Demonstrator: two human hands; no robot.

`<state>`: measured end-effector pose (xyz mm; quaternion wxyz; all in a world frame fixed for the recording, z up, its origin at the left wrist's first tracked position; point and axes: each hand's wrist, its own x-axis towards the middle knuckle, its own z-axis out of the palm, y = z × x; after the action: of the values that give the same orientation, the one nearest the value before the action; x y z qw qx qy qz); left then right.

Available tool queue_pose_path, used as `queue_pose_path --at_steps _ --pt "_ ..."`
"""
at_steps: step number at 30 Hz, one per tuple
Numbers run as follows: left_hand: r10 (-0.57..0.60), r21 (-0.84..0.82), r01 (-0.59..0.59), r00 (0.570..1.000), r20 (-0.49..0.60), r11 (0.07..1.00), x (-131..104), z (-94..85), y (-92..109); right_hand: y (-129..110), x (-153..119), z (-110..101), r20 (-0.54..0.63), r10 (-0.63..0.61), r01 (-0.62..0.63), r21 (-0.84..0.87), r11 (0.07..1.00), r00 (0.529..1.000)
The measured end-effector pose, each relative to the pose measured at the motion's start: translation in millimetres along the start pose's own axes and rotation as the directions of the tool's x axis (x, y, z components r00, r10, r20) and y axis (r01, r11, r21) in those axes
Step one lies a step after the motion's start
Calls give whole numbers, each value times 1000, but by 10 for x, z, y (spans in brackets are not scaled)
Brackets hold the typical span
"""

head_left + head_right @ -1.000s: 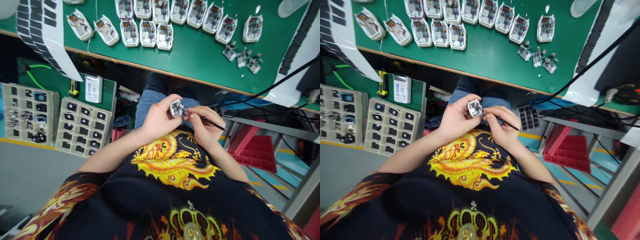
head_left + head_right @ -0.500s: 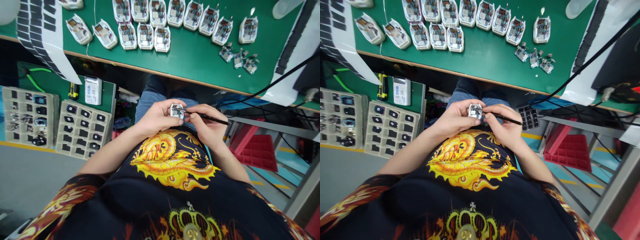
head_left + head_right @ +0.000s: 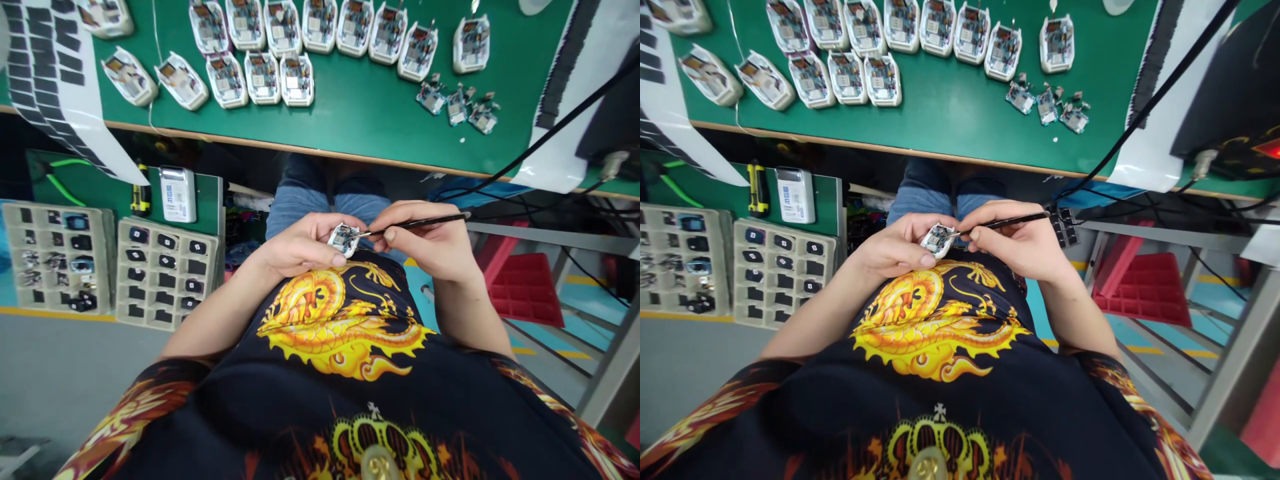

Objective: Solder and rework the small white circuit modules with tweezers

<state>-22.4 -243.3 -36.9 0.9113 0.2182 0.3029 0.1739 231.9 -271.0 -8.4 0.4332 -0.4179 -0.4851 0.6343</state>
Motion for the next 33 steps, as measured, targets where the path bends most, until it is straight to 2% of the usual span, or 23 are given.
queue_pose_path --at_steps 5,10,23,28,33 --pt "-36 -1 36 999 16 999 5 -23 -2 11 16 -27 64 -58 62 -61 996 996" --pt "-53 12 53 998 19 999 -1 -11 16 17 29 -30 89 -66 73 -80 994 994" --pt "-4 -2 4 997 83 1000 17 -8 -6 16 -28 62 -9 -12 12 29 1000 1000" --pt "0 10 -1 998 68 1000 11 -11 -9 16 -50 68 -16 8 -7 38 999 1000" --pt "44 23 -47 992 118 999 16 -7 -11 -1 -57 65 -7 1 -1 44 999 1000"
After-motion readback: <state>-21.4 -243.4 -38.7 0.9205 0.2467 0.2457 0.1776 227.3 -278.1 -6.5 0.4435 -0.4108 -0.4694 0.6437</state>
